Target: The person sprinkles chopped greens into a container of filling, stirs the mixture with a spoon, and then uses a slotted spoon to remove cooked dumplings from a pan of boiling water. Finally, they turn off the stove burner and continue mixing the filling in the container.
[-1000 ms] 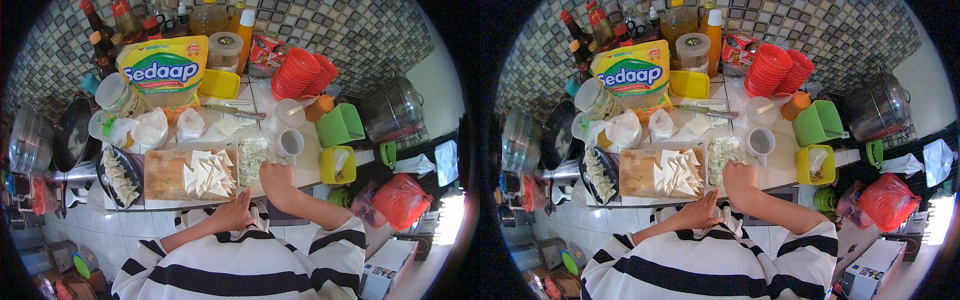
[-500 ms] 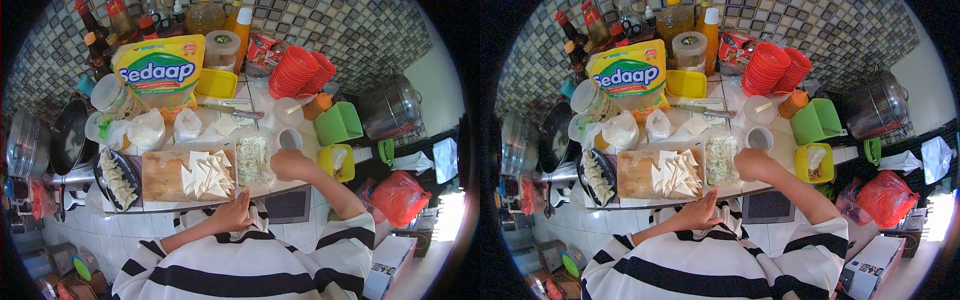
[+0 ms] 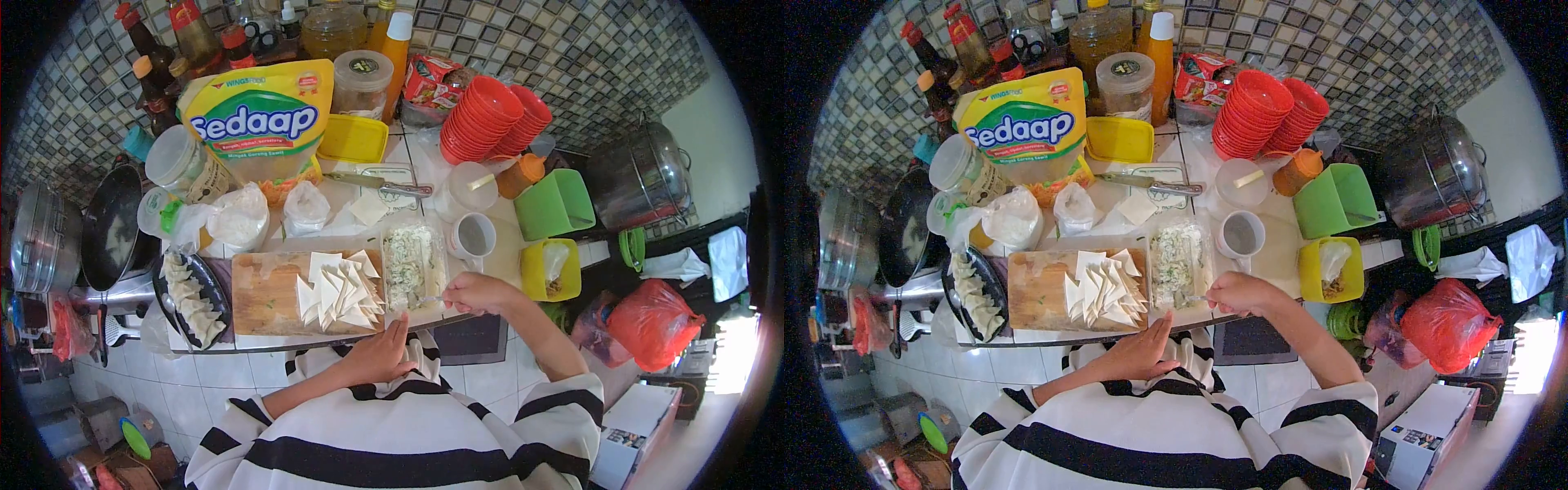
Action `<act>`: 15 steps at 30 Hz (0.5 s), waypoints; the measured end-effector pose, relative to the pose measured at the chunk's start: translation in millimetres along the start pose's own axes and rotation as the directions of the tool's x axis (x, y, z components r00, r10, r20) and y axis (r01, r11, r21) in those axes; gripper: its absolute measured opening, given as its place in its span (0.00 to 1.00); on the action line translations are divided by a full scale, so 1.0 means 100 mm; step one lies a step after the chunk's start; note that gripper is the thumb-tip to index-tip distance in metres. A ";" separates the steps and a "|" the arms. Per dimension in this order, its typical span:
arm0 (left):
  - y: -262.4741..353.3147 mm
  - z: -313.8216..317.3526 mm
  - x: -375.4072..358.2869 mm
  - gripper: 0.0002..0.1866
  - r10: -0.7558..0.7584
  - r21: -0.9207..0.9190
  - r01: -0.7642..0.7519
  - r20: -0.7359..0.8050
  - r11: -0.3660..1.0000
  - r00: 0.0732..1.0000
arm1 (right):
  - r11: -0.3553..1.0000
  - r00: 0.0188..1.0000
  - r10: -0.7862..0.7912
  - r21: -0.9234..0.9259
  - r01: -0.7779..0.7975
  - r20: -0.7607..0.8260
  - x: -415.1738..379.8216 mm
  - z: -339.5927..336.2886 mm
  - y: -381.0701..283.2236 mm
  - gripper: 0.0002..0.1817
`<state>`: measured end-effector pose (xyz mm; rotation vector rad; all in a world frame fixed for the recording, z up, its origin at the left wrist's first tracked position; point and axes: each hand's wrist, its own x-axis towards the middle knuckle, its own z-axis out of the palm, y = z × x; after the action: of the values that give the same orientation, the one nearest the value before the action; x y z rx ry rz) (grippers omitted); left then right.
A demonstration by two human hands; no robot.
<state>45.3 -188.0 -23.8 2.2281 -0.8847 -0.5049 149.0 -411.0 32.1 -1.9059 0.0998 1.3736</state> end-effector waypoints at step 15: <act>0.06 -0.12 -0.01 0.44 -0.079 0.036 0.075 0.128 0.997 0.989 | 0.558 0.993 -0.084 0.822 0.114 -0.081 -0.08 0.44 0.08 0.07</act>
<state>48.2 -185.2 -11.2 2.2855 -0.8804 -0.6830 107.4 -392.2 29.2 -1.0866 0.5542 0.9374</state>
